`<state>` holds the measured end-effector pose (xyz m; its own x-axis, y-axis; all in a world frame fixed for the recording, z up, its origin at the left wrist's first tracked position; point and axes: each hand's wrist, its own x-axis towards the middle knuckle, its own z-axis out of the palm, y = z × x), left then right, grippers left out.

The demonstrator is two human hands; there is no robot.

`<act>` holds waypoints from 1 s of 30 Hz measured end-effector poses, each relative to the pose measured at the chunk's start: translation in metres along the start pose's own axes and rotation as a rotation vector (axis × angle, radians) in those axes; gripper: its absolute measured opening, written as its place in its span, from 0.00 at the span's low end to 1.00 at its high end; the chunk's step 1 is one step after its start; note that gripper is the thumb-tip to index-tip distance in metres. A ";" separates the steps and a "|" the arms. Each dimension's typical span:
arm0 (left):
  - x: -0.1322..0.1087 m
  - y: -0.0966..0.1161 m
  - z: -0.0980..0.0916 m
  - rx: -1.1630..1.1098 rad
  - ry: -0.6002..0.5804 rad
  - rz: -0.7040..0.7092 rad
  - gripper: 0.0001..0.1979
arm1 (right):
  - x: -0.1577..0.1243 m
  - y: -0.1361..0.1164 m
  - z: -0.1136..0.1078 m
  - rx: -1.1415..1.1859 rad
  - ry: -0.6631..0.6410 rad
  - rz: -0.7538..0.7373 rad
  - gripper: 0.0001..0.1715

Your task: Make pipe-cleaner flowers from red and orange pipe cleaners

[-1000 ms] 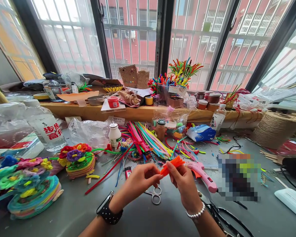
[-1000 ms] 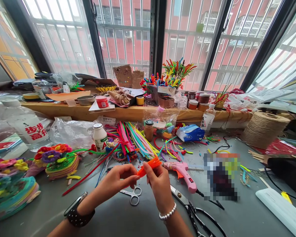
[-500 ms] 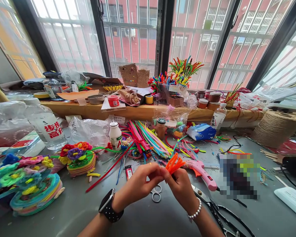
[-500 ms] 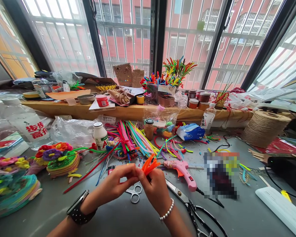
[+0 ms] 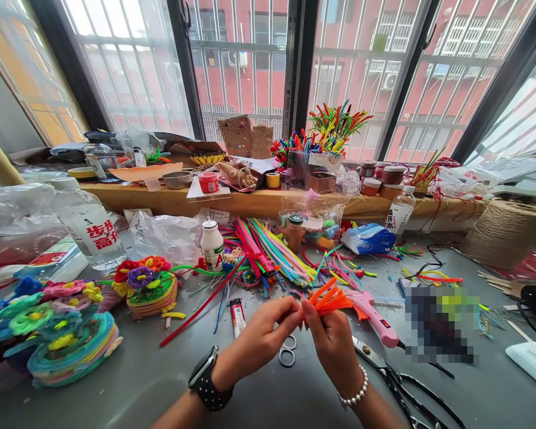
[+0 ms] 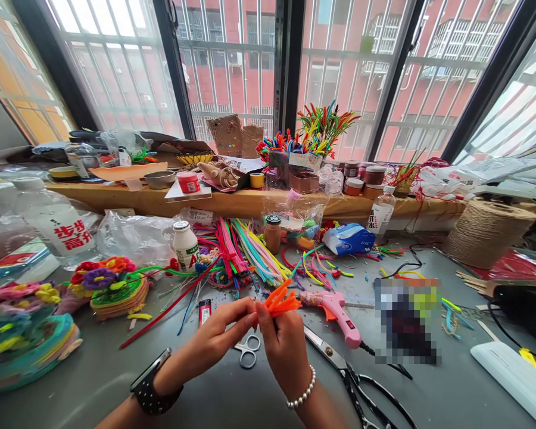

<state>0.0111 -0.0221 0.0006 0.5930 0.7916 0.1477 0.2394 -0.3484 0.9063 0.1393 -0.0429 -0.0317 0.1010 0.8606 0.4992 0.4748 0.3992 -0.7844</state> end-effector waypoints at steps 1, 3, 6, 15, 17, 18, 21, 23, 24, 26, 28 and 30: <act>0.000 0.000 0.001 0.025 0.014 0.007 0.14 | 0.000 0.000 0.001 -0.009 0.016 -0.001 0.22; 0.000 0.000 0.004 0.029 0.030 -0.002 0.14 | -0.001 0.000 0.001 -0.025 0.042 -0.011 0.21; 0.001 -0.003 0.007 -0.073 0.016 -0.055 0.14 | -0.003 0.001 0.002 -0.040 0.053 -0.035 0.21; 0.005 -0.014 0.011 -0.536 -0.057 -0.261 0.13 | -0.002 0.004 0.004 -0.144 0.067 -0.123 0.21; 0.005 -0.014 0.011 -0.652 -0.081 -0.289 0.12 | -0.003 0.006 0.005 -0.179 0.076 -0.147 0.21; 0.005 -0.014 0.011 -0.705 -0.088 -0.300 0.12 | -0.004 0.006 0.005 -0.187 0.084 -0.162 0.21; 0.003 -0.013 0.011 -0.834 -0.123 -0.325 0.12 | -0.005 0.007 0.005 -0.185 0.116 -0.211 0.21; 0.002 -0.012 0.011 -0.888 -0.135 -0.339 0.11 | -0.004 0.007 0.005 -0.192 0.136 -0.240 0.21; 0.001 -0.011 0.012 -0.906 -0.136 -0.345 0.11 | -0.004 0.007 0.005 -0.204 0.143 -0.255 0.21; 0.001 -0.010 0.012 -0.928 -0.130 -0.367 0.11 | -0.003 0.007 0.004 -0.239 0.150 -0.286 0.21; 0.001 -0.010 0.011 -0.942 -0.136 -0.394 0.10 | -0.003 0.008 0.004 -0.270 0.143 -0.309 0.21; 0.001 -0.010 0.010 -0.971 -0.162 -0.424 0.10 | -0.003 0.008 0.004 -0.284 0.133 -0.313 0.21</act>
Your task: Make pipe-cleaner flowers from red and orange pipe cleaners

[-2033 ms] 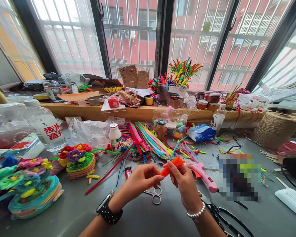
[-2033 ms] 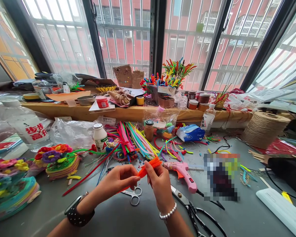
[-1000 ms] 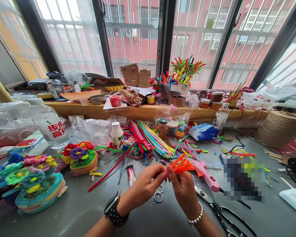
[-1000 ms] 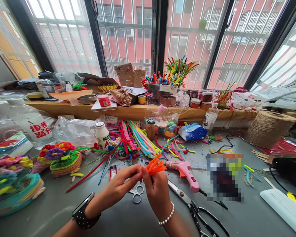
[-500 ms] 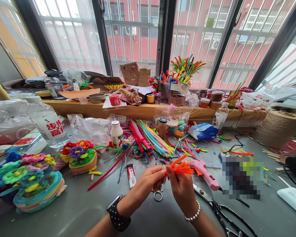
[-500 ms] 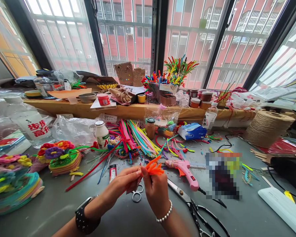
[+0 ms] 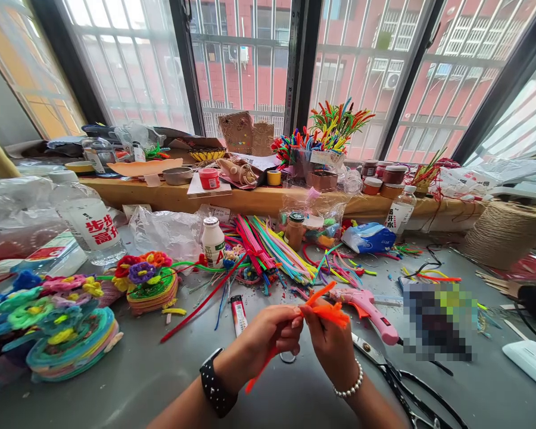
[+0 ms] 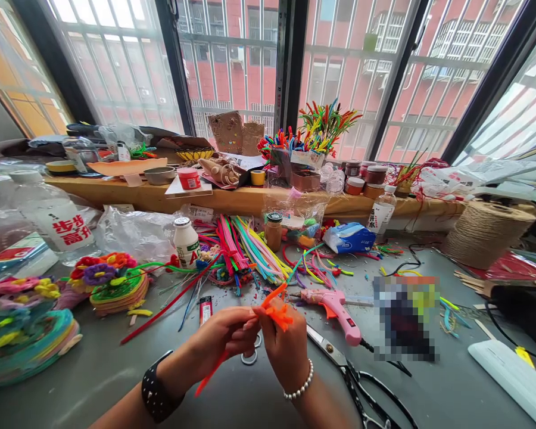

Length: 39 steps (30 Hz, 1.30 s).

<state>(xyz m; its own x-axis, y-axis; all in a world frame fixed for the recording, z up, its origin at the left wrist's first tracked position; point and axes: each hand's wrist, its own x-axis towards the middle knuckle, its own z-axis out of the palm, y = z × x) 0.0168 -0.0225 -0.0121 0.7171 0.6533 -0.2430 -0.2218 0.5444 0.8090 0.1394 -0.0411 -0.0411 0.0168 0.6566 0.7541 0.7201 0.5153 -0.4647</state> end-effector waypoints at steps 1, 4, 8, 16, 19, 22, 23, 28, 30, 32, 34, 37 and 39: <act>0.000 0.001 -0.001 -0.017 -0.015 -0.023 0.11 | -0.001 0.000 0.000 0.001 -0.006 0.002 0.21; 0.001 0.002 -0.003 -0.068 -0.070 -0.089 0.11 | -0.003 0.000 0.000 0.014 -0.025 0.013 0.22; 0.001 0.003 -0.006 -0.123 -0.117 -0.125 0.12 | -0.005 0.001 0.000 0.035 -0.045 0.019 0.21; -0.001 0.005 -0.006 0.011 -0.134 -0.073 0.12 | -0.004 -0.001 -0.001 0.103 -0.055 0.078 0.20; -0.003 0.008 -0.008 0.150 -0.107 -0.016 0.13 | 0.000 -0.003 -0.001 0.228 -0.101 0.242 0.21; -0.002 0.010 -0.012 0.201 -0.107 -0.006 0.15 | 0.003 -0.004 -0.002 0.428 -0.141 0.438 0.19; -0.002 0.010 -0.014 0.204 -0.098 0.003 0.15 | 0.004 -0.004 -0.002 0.516 -0.154 0.494 0.17; -0.001 0.013 -0.017 0.347 0.068 0.079 0.16 | 0.009 -0.002 -0.002 0.933 -0.126 0.773 0.12; -0.005 0.020 -0.017 0.518 0.090 0.032 0.16 | 0.011 0.000 -0.004 1.019 -0.076 0.866 0.12; -0.010 0.030 -0.021 0.688 0.078 0.006 0.15 | 0.013 0.001 -0.006 1.064 -0.036 0.919 0.13; -0.016 0.040 -0.029 0.812 0.090 0.031 0.16 | 0.014 0.003 -0.007 1.062 0.000 0.939 0.15; -0.024 0.053 -0.045 0.962 0.203 0.071 0.16 | 0.014 0.005 -0.009 0.997 0.051 0.938 0.17; -0.028 0.060 -0.054 1.032 0.355 0.157 0.15 | 0.014 0.006 -0.010 0.948 0.063 0.931 0.17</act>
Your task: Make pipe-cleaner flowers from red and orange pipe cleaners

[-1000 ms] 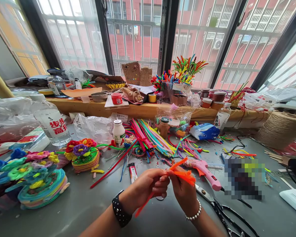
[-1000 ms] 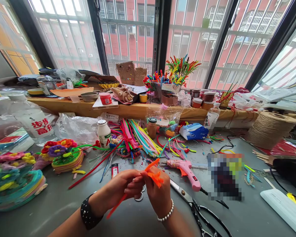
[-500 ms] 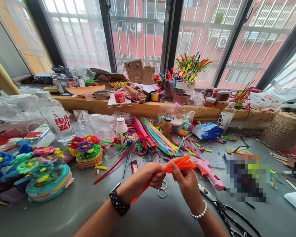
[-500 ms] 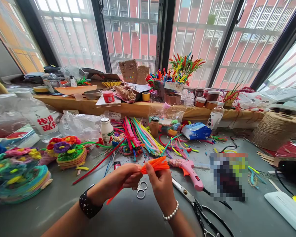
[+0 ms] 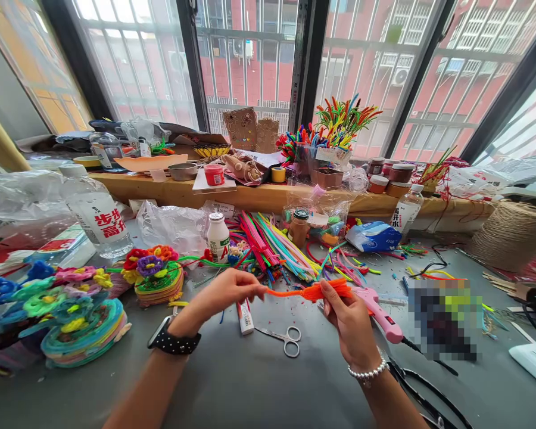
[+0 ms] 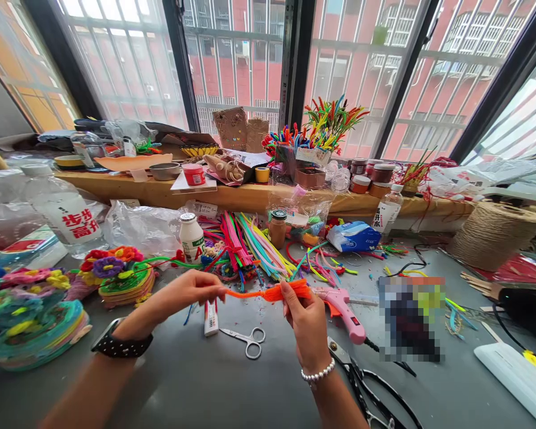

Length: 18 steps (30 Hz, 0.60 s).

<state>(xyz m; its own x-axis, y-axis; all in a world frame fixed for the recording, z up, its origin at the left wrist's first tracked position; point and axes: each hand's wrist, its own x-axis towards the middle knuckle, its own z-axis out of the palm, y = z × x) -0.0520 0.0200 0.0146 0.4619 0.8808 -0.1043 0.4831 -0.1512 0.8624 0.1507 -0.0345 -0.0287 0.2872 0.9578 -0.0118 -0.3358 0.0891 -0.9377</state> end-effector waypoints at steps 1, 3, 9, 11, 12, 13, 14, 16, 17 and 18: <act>0.000 -0.001 -0.003 0.019 0.134 0.011 0.14 | 0.000 0.000 0.000 -0.020 0.002 -0.002 0.17; 0.000 -0.002 -0.004 0.010 0.398 0.080 0.11 | -0.001 0.001 0.000 -0.067 -0.023 -0.002 0.17; 0.000 0.012 0.031 0.121 0.578 0.319 0.14 | -0.006 0.005 0.006 -0.209 -0.209 -0.011 0.15; -0.001 0.015 0.039 0.112 0.629 0.387 0.20 | -0.007 0.005 0.008 -0.211 -0.223 -0.022 0.15; -0.001 0.016 0.041 0.077 0.654 0.386 0.22 | -0.006 0.005 0.008 -0.194 -0.214 -0.023 0.15; 0.000 0.016 0.041 0.020 0.681 0.369 0.24 | -0.006 0.005 0.008 -0.161 -0.197 -0.018 0.15; 0.001 0.014 0.039 -0.049 0.712 0.340 0.25 | -0.005 0.004 0.007 -0.113 -0.177 -0.007 0.15; 0.004 0.011 0.034 -0.223 0.786 0.293 0.27 | -0.003 0.002 0.005 0.015 -0.137 0.033 0.14; 0.006 0.009 0.031 -0.305 0.822 0.283 0.27 | -0.001 0.001 0.004 0.086 -0.120 0.065 0.13; 0.007 0.007 0.029 -0.408 0.841 0.287 0.28 | 0.001 -0.001 0.002 0.156 -0.105 0.098 0.12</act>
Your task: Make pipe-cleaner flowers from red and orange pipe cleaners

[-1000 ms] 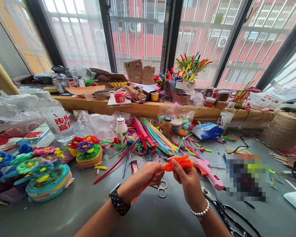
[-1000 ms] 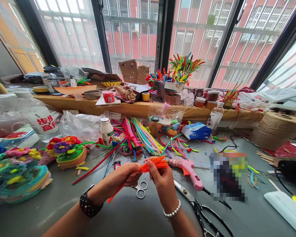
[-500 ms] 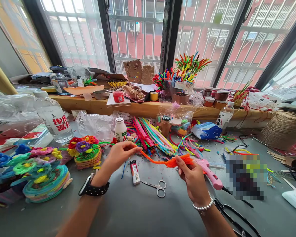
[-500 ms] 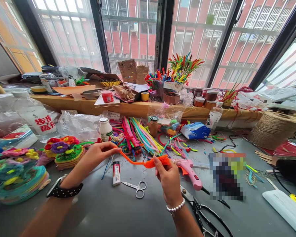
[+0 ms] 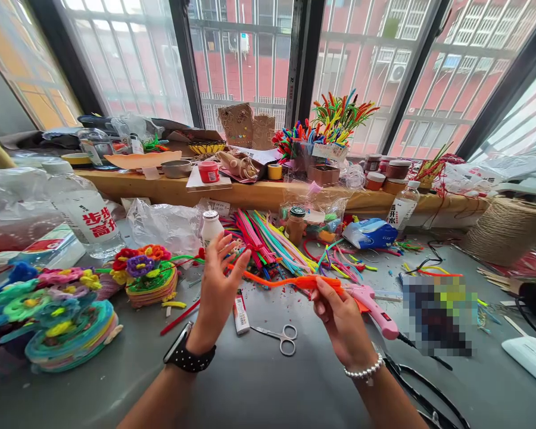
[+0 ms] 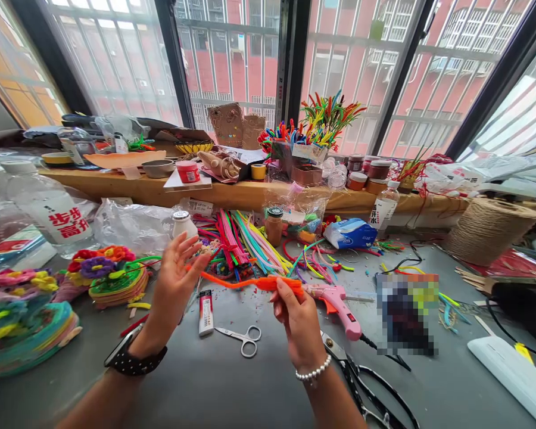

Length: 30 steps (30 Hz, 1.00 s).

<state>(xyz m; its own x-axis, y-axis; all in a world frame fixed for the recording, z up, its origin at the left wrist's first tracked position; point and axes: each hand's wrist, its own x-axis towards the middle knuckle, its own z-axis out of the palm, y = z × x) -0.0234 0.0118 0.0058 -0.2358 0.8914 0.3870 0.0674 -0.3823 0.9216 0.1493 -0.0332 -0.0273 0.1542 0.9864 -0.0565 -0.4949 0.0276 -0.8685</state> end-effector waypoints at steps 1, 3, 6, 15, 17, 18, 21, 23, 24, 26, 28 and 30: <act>0.001 0.000 0.000 -0.102 0.016 -0.044 0.28 | 0.001 -0.002 -0.001 0.070 0.013 0.027 0.11; 0.000 0.001 0.002 -0.268 -0.062 -0.151 0.26 | 0.004 -0.003 -0.004 0.197 0.033 0.074 0.08; -0.009 0.005 0.010 -0.300 -0.388 -0.330 0.21 | 0.005 -0.001 -0.003 0.312 0.015 0.133 0.04; -0.018 0.010 0.014 -0.322 -0.662 -0.493 0.15 | -0.013 0.009 0.017 0.193 -0.238 0.280 0.11; -0.014 0.010 0.011 -0.328 -0.598 -0.494 0.15 | -0.013 0.006 0.016 0.157 -0.236 0.279 0.12; -0.013 0.010 0.010 -0.325 -0.573 -0.492 0.15 | -0.013 0.004 0.015 0.141 -0.232 0.268 0.12; -0.011 0.010 0.009 -0.297 -0.529 -0.472 0.15 | -0.010 0.002 0.011 0.083 -0.228 0.236 0.15; -0.012 0.011 0.010 -0.276 -0.527 -0.461 0.15 | -0.010 0.003 0.011 0.017 -0.251 0.224 0.16; -0.012 0.011 0.010 -0.265 -0.530 -0.461 0.15 | -0.010 0.003 0.011 -0.025 -0.268 0.214 0.16; -0.014 0.011 0.012 -0.246 -0.538 -0.469 0.15 | -0.011 0.005 0.012 -0.103 -0.296 0.189 0.15; -0.015 0.011 0.013 -0.242 -0.542 -0.476 0.15 | -0.013 0.007 0.012 -0.150 -0.306 0.178 0.15; -0.016 0.010 0.014 -0.246 -0.546 -0.479 0.15 | -0.013 0.007 0.013 -0.164 -0.309 0.182 0.15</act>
<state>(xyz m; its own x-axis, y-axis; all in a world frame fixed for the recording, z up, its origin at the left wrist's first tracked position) -0.0057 -0.0027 0.0092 0.3322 0.9426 -0.0342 -0.1544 0.0901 0.9839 0.1331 -0.0439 -0.0262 -0.2009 0.9757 -0.0875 -0.3436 -0.1538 -0.9264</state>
